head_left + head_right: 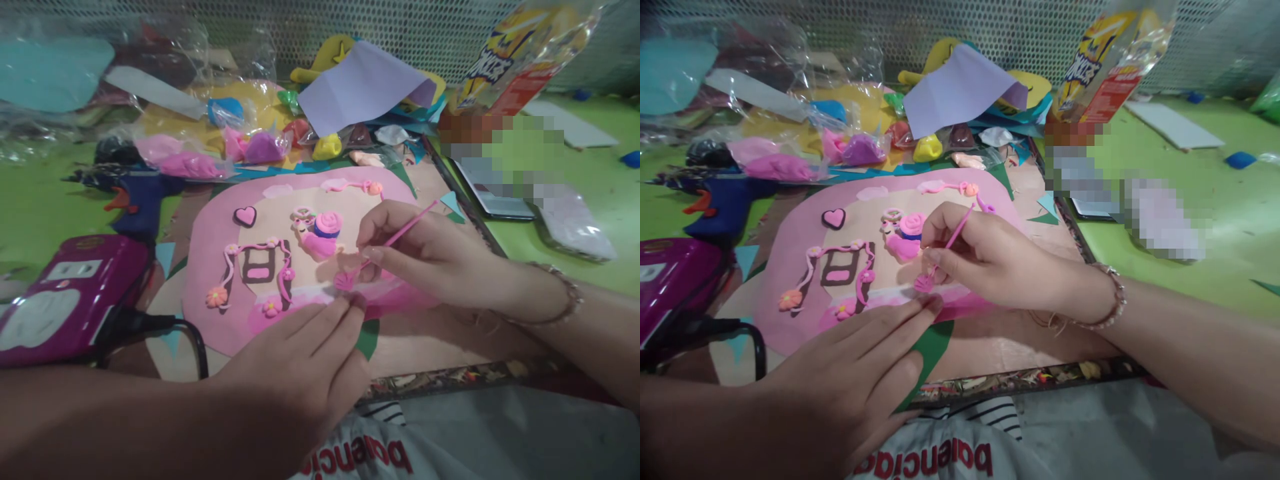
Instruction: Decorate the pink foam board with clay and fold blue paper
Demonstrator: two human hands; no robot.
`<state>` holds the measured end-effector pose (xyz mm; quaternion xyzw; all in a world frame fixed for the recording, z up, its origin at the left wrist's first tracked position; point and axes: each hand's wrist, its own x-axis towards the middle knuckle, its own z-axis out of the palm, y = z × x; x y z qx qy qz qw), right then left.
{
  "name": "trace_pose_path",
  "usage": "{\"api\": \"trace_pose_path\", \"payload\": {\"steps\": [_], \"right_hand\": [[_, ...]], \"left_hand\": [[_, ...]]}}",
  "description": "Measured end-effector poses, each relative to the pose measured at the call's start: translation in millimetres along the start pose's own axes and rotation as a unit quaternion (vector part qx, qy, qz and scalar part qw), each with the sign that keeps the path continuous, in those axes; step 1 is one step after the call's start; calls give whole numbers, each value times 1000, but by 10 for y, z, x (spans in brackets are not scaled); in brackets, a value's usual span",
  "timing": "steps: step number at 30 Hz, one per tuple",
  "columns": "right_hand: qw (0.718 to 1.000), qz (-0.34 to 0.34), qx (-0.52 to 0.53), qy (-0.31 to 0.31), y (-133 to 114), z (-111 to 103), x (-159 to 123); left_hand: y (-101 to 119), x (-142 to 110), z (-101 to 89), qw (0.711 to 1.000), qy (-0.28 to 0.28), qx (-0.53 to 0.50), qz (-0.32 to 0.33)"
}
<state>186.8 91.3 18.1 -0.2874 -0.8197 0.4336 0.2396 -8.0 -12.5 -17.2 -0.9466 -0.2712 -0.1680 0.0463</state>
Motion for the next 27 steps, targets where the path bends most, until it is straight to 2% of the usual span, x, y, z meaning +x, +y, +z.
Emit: {"api": "trace_pose_path", "payload": {"steps": [16, 27], "right_hand": [[1000, 3, 6, -15, 2, -1, -5], [1000, 5, -3, 1, 1, 9, -10]], "left_hand": [[-3, -10, 1, 1000, -2, 5, 10], [-7, -1, 11, 1000, 1, 6, 6]]}}
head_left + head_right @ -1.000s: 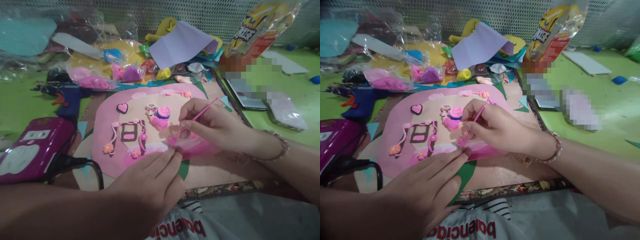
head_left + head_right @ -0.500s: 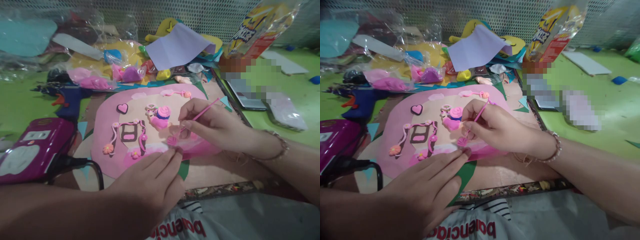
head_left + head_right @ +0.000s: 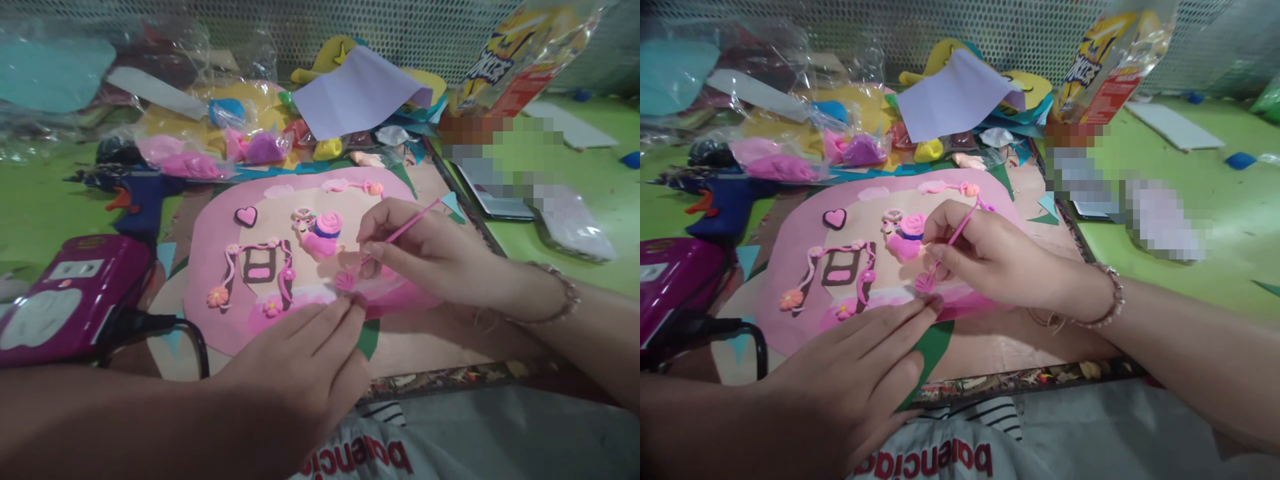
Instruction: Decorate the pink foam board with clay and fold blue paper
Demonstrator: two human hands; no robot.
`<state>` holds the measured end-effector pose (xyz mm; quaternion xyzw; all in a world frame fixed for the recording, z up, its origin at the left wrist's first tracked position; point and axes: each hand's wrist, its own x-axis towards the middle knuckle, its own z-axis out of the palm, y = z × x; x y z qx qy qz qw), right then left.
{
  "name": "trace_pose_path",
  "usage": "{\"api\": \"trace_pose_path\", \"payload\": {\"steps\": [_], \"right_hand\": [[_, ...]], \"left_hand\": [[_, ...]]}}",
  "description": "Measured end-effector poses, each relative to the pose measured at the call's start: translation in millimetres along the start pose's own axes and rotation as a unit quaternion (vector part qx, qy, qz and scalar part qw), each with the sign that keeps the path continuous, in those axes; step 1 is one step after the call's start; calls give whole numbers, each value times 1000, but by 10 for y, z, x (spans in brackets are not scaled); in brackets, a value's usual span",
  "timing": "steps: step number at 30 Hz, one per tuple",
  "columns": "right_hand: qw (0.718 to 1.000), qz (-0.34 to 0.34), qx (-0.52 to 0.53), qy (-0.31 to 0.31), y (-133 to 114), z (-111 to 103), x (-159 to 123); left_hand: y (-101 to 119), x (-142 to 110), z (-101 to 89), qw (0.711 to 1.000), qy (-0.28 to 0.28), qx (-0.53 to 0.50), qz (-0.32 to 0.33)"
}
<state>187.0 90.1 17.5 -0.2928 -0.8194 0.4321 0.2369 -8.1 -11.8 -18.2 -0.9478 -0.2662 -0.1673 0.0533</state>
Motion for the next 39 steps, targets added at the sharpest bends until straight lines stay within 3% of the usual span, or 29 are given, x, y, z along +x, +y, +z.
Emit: {"api": "trace_pose_path", "payload": {"steps": [13, 17, 21, 39], "right_hand": [[1000, 17, 18, -10, -10, -2, 4], [998, 33, 56, 23, 0, -11, 12], [997, 46, 60, 17, -12, -11, 6], [999, 26, 35, 2, -20, -15, -7]], "left_hand": [[16, -6, -8, 1000, 2, -11, -9], [10, -8, -3, 1000, 3, -13, -13], [2, -14, -4, 1000, 9, -12, -6], [-4, 7, -36, 1000, -3, -10, -7]]}}
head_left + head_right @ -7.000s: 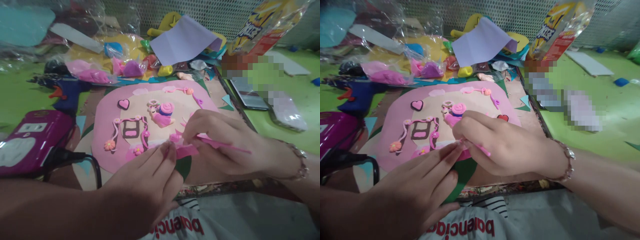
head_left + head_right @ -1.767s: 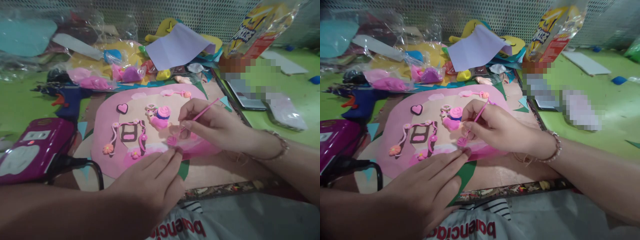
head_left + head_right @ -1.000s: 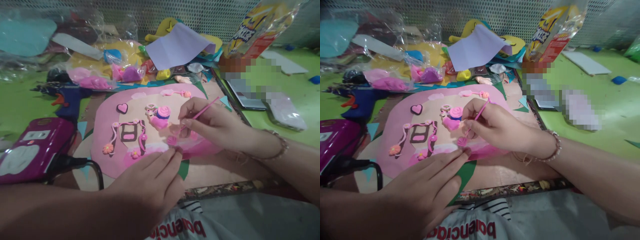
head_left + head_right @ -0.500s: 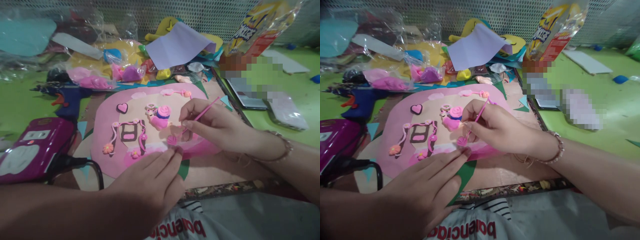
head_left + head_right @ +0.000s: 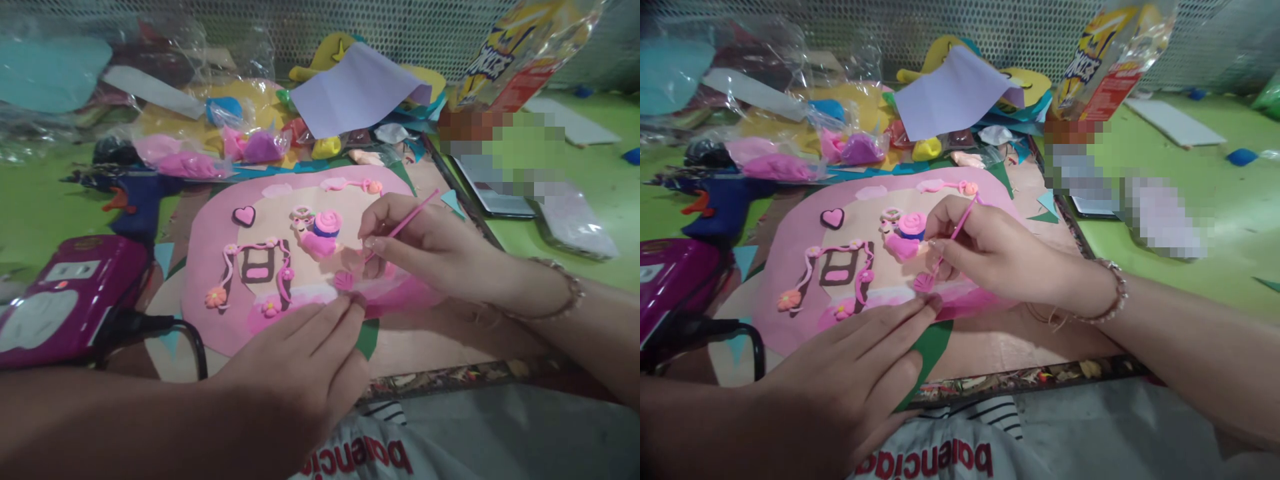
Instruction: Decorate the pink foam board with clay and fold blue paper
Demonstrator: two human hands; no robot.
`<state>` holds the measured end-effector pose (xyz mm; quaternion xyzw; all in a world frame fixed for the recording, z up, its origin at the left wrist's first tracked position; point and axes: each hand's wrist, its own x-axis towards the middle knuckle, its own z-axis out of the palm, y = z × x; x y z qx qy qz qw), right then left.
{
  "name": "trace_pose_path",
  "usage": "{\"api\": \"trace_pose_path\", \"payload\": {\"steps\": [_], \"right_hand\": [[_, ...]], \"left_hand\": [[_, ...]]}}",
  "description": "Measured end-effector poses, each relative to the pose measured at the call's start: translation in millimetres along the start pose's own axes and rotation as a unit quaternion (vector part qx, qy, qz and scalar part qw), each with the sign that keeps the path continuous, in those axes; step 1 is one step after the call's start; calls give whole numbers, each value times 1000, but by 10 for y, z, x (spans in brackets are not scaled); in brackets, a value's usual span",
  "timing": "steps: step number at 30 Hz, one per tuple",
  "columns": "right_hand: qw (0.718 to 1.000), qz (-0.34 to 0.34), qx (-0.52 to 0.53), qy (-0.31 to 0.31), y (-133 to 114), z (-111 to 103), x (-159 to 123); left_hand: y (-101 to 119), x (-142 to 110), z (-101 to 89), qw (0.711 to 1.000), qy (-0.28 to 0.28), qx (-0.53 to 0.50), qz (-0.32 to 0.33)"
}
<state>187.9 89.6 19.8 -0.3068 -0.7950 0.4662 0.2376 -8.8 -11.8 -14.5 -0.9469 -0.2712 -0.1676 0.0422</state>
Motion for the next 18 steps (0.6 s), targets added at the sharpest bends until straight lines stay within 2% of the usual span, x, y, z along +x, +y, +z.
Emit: {"api": "trace_pose_path", "payload": {"steps": [18], "right_hand": [[999, -4, -51, 1, -17, 8, -8]], "left_hand": [[7, -3, 10, 1000, -6, -4, 0]]}}
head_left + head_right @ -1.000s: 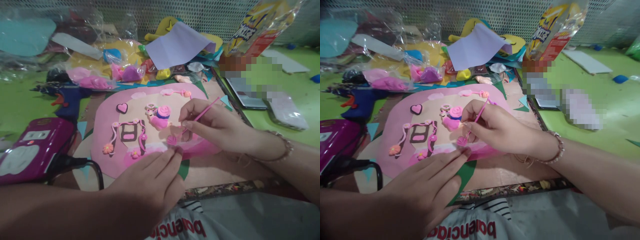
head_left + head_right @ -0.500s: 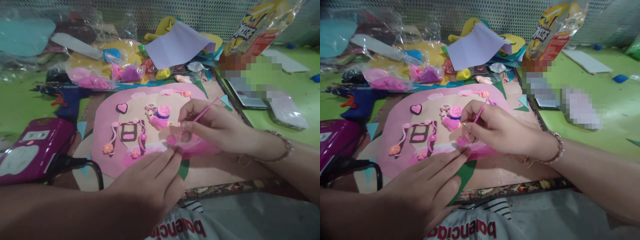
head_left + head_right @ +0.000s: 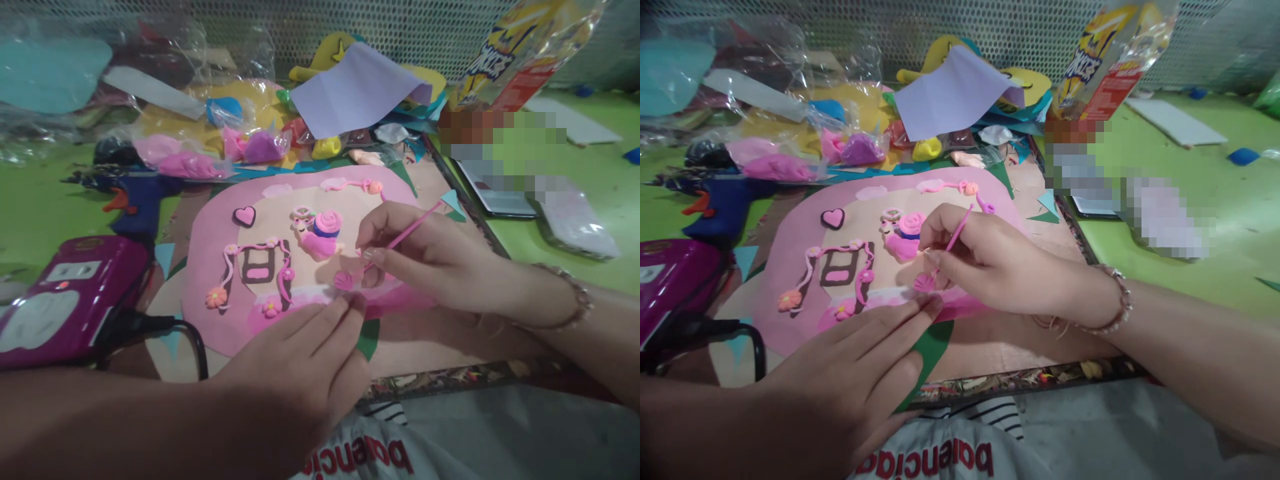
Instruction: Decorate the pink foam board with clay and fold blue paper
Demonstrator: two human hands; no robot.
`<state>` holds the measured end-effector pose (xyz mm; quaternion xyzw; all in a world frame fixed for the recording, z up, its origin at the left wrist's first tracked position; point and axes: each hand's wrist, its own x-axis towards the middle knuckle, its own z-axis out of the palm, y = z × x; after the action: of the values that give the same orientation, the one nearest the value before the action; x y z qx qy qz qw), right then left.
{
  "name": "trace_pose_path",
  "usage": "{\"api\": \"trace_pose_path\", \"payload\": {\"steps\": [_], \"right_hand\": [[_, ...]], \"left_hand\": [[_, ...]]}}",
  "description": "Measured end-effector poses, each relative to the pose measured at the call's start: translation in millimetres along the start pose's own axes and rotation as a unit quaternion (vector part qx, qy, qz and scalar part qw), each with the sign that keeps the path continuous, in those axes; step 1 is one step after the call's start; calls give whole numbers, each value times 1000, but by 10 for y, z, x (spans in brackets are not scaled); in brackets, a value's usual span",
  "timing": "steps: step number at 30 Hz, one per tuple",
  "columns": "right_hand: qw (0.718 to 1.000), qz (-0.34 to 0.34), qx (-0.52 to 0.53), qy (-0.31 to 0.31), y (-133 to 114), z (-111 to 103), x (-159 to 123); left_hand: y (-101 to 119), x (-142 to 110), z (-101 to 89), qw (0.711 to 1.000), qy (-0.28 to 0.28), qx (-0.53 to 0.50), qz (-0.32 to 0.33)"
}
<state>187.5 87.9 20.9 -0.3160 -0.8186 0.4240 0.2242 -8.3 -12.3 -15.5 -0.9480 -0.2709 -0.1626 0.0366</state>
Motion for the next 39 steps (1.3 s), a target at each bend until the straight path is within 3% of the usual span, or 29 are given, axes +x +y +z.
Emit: {"api": "trace_pose_path", "payload": {"steps": [7, 13, 22, 36, 39], "right_hand": [[1000, 6, 15, -5, 5, -4, -3], [996, 15, 83, 38, 8, 7, 42], [993, 9, 118, 8, 54, 46, 80], [997, -6, 80, 3, 35, 40, 57], [998, -27, 61, 17, 39, 30, 50]], "left_hand": [[-4, 3, -7, 1000, 0, 6, 1], [-5, 7, -7, 1000, 5, 5, 3], [-11, 2, 2, 1000, 13, 4, 4], [-8, -2, 15, 1000, 11, 2, 5], [26, -4, -26, 999, 9, -10, -31]]}}
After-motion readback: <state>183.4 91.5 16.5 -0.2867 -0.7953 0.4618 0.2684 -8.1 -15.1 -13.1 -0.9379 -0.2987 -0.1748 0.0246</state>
